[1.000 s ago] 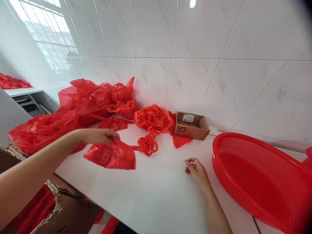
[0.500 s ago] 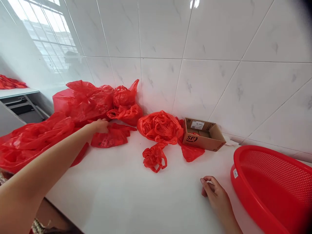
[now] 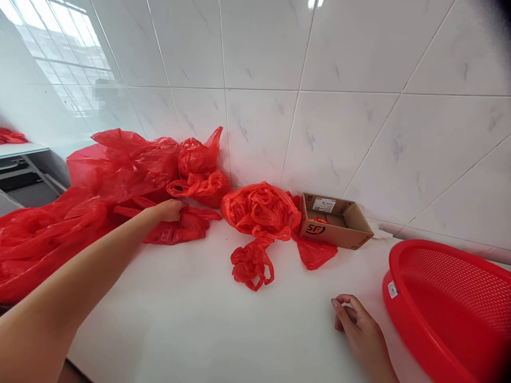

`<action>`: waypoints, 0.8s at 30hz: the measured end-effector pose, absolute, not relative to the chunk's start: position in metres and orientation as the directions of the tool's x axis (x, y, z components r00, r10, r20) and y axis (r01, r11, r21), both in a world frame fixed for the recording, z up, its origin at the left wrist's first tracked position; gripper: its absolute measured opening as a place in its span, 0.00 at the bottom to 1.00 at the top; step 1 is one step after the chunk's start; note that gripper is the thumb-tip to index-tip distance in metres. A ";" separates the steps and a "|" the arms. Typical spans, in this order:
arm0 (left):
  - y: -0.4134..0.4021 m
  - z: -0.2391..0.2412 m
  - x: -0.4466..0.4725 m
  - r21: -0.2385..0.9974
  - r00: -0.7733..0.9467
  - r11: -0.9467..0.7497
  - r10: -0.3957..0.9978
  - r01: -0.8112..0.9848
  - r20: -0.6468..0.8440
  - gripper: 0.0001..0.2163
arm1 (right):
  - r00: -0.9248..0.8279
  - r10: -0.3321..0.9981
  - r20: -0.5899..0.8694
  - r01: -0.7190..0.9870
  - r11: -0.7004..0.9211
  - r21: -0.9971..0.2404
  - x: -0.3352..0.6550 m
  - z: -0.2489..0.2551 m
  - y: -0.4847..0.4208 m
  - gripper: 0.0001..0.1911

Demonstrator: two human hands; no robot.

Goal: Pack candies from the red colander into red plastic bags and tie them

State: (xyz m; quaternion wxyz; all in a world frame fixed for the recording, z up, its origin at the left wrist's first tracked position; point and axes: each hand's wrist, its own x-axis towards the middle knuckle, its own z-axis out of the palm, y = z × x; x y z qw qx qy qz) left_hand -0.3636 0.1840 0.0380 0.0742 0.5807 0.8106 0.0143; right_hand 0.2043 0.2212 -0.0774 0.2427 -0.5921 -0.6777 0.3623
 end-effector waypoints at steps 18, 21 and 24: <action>0.171 0.058 -0.306 0.000 -0.398 0.399 0.916 0.917 0.041 0.21 | -0.199 0.974 -0.112 0.685 0.056 -0.726 0.203 -0.076 0.219 0.22; 0.166 0.064 -0.270 0.056 -0.359 0.361 0.932 0.931 -0.053 0.22 | -0.196 0.975 -0.108 0.686 0.058 -0.726 0.201 -0.072 0.217 0.21; 0.163 0.060 -0.222 0.186 -0.248 0.277 0.955 0.943 -0.165 0.22 | -0.209 0.972 -0.103 0.687 0.071 -0.723 0.201 -0.069 0.215 0.20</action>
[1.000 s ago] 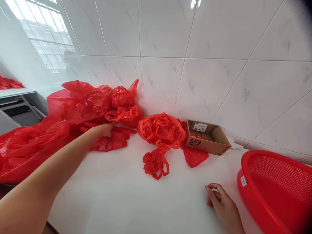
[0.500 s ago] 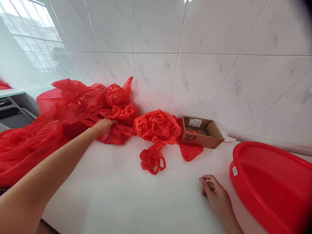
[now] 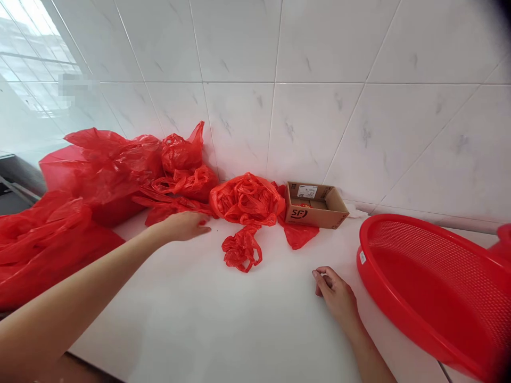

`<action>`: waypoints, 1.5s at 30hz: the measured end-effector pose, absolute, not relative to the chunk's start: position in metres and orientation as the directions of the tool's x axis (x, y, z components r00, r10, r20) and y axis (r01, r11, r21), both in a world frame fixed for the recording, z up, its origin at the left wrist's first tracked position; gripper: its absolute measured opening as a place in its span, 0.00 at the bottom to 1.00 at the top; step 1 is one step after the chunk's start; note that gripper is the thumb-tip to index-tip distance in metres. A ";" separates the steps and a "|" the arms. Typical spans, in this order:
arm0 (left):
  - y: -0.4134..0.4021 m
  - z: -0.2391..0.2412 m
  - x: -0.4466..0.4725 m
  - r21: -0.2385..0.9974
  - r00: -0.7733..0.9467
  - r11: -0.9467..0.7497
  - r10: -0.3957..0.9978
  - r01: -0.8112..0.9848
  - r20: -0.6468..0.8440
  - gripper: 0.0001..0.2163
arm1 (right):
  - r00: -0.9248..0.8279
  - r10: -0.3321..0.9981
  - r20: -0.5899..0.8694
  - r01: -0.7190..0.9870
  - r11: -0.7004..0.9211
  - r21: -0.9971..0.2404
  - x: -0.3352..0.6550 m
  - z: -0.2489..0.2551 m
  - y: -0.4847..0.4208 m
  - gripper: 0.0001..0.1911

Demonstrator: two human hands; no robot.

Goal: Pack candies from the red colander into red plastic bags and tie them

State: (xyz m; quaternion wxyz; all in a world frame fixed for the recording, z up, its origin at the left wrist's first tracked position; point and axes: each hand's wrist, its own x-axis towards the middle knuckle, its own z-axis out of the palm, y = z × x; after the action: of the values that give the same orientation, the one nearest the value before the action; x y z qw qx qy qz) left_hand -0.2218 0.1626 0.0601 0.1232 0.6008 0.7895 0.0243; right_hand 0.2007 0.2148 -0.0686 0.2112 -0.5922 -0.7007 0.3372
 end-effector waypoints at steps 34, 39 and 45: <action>0.076 -0.038 -0.108 0.964 -0.698 -0.104 0.709 -0.245 -0.101 0.18 | -0.295 0.941 -0.168 -0.546 -0.310 -0.778 0.205 -0.032 0.206 0.12; 0.066 -0.033 -0.102 0.993 -0.776 -0.072 0.631 -0.092 -0.027 0.15 | -0.308 0.947 -0.093 -0.464 -0.235 -0.854 0.210 -0.035 0.207 0.14; 0.049 -0.017 -0.057 0.839 -0.718 0.124 0.593 0.529 0.365 0.14 | -0.327 0.941 -0.088 -0.240 -0.173 -0.955 0.199 -0.033 0.206 0.23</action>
State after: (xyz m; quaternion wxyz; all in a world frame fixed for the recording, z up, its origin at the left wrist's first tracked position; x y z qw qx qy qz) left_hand -0.0574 0.0492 -0.0167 0.0292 0.3745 0.7491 0.5456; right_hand 0.1994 0.2064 -0.0332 0.4423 -0.3753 -0.4668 0.6675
